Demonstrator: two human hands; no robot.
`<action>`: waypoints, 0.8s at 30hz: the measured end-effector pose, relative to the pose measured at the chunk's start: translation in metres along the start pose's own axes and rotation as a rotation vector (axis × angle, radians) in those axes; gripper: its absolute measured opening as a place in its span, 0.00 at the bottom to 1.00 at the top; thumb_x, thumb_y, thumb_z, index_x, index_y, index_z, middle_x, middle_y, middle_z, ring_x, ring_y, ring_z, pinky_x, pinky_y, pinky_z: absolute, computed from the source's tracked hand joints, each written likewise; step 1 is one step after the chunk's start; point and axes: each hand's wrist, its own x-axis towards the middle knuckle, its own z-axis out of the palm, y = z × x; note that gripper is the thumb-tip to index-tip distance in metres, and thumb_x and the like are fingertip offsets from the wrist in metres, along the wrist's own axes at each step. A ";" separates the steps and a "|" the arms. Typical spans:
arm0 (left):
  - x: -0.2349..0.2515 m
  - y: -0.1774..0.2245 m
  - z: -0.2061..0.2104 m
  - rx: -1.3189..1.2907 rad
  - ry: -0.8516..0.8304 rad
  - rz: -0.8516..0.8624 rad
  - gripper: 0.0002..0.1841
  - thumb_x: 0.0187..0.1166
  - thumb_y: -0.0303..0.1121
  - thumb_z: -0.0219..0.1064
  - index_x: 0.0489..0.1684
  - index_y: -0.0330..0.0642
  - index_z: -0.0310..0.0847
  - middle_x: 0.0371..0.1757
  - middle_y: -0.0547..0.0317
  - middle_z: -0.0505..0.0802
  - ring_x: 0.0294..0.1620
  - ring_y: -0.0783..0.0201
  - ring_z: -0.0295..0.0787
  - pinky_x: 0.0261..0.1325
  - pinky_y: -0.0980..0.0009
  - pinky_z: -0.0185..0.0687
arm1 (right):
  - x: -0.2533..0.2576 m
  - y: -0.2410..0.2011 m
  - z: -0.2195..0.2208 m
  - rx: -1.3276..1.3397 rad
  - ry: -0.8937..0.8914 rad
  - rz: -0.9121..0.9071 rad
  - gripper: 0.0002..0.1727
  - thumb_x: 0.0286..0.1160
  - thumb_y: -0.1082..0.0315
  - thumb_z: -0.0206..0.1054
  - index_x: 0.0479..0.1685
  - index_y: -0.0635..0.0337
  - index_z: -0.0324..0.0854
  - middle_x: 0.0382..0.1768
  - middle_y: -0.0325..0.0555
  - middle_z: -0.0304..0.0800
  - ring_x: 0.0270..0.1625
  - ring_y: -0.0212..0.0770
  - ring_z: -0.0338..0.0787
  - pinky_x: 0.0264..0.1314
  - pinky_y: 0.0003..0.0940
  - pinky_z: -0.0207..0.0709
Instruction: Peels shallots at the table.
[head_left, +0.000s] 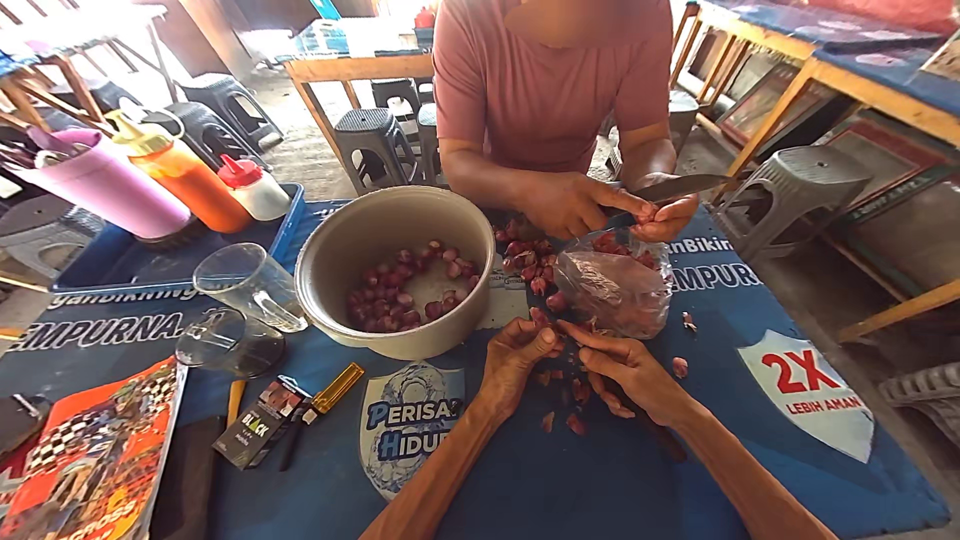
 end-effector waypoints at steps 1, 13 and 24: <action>0.000 0.000 0.000 -0.001 -0.002 -0.002 0.03 0.77 0.18 0.67 0.41 0.35 0.82 0.36 0.55 0.95 0.39 0.64 0.95 0.51 0.68 0.91 | 0.000 -0.002 0.001 0.040 0.007 0.030 0.26 0.89 0.68 0.51 0.86 0.56 0.69 0.22 0.33 0.80 0.11 0.26 0.73 0.10 0.19 0.70; 0.001 0.004 0.000 0.002 0.005 -0.034 0.04 0.78 0.18 0.64 0.43 0.33 0.82 0.37 0.55 0.95 0.38 0.65 0.95 0.51 0.69 0.91 | 0.000 -0.003 -0.004 0.066 -0.086 0.067 0.31 0.89 0.64 0.50 0.92 0.50 0.59 0.22 0.32 0.76 0.12 0.27 0.73 0.11 0.19 0.70; 0.000 0.000 0.000 0.062 0.000 -0.003 0.03 0.76 0.19 0.68 0.40 0.32 0.85 0.35 0.55 0.96 0.37 0.65 0.95 0.51 0.69 0.91 | 0.000 0.002 0.004 -0.042 0.059 -0.020 0.25 0.88 0.70 0.54 0.83 0.59 0.72 0.28 0.33 0.85 0.12 0.24 0.73 0.11 0.19 0.71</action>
